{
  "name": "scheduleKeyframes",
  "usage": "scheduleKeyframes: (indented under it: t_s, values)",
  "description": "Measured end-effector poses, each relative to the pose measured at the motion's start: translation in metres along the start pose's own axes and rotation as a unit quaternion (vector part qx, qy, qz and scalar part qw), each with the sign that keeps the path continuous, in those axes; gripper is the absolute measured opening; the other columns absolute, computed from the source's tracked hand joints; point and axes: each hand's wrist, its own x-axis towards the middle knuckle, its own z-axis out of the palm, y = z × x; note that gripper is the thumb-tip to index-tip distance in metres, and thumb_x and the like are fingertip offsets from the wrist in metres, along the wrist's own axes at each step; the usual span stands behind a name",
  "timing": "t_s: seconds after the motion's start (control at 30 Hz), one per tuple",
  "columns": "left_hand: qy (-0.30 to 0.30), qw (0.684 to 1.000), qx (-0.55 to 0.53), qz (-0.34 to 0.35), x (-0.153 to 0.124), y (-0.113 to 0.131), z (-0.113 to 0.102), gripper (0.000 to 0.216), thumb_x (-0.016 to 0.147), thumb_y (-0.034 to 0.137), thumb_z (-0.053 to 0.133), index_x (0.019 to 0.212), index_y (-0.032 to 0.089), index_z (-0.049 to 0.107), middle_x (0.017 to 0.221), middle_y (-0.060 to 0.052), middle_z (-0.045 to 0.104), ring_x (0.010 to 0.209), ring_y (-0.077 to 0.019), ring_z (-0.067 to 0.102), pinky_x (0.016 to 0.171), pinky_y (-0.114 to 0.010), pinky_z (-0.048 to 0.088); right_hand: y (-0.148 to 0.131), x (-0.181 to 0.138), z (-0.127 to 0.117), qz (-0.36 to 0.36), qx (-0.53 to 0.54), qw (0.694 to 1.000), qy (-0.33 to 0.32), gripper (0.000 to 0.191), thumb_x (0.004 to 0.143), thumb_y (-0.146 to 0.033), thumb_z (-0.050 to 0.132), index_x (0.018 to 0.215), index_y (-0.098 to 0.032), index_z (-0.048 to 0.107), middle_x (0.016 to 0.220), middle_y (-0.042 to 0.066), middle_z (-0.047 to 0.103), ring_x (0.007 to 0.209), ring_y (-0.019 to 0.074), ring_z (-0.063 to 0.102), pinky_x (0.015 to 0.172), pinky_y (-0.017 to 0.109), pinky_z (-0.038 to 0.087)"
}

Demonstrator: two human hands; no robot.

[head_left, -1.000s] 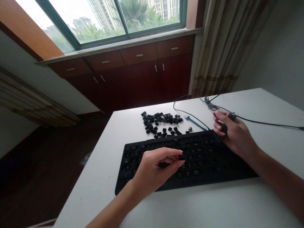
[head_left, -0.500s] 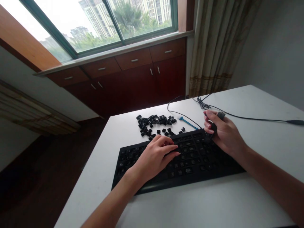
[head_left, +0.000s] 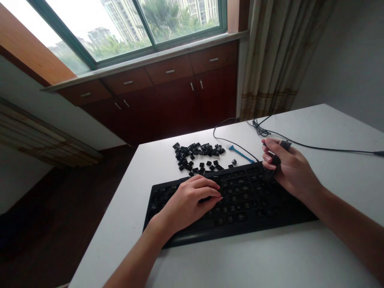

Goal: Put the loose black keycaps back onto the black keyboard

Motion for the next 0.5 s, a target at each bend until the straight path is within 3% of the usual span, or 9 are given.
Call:
scheduleKeyframes:
  t_s: [0.13, 0.3, 0.5]
  values:
    - [-0.010, 1.000, -0.004, -0.007, -0.003, 0.000, 0.000, 0.010, 0.091, 0.019, 0.065, 0.096, 0.022, 0.073, 0.104, -0.002, 0.074, 0.096, -0.0143, 0.066, 0.086, -0.028, 0.054, 0.001, 0.000, 0.000, -0.003, 0.014, 1.000, 0.004, 0.016, 0.079, -0.027, 0.079, 0.086, -0.015, 0.072, 0.085, 0.002, 0.054, 0.062, 0.0057, 0.045, 0.042, 0.012, 0.037]
    - [0.029, 0.999, -0.012, -0.043, 0.007, 0.007, 0.006, 0.017, 0.091, 0.028, 0.067, 0.106, 0.023, 0.073, 0.104, -0.004, 0.073, 0.093, -0.0159, 0.067, 0.082, -0.029, 0.056, 0.002, -0.001, 0.003, 0.000, 0.022, 1.000, 0.009, 0.016, 0.079, -0.027, 0.080, 0.087, -0.016, 0.073, 0.085, 0.002, 0.054, 0.063, 0.0057, 0.045, 0.044, 0.012, 0.039]
    - [-0.007, 1.000, 0.012, -0.013, 0.030, 0.017, 0.023, 0.018, 0.094, 0.029, 0.062, 0.106, 0.021, 0.074, 0.102, -0.005, 0.075, 0.093, -0.0196, 0.067, 0.086, -0.036, 0.055, 0.002, -0.005, 0.005, 0.018, 0.013, 1.000, 0.003, 0.018, 0.075, -0.026, 0.083, 0.086, -0.017, 0.072, 0.087, 0.002, 0.055, 0.062, 0.0068, 0.045, 0.043, 0.014, 0.040]
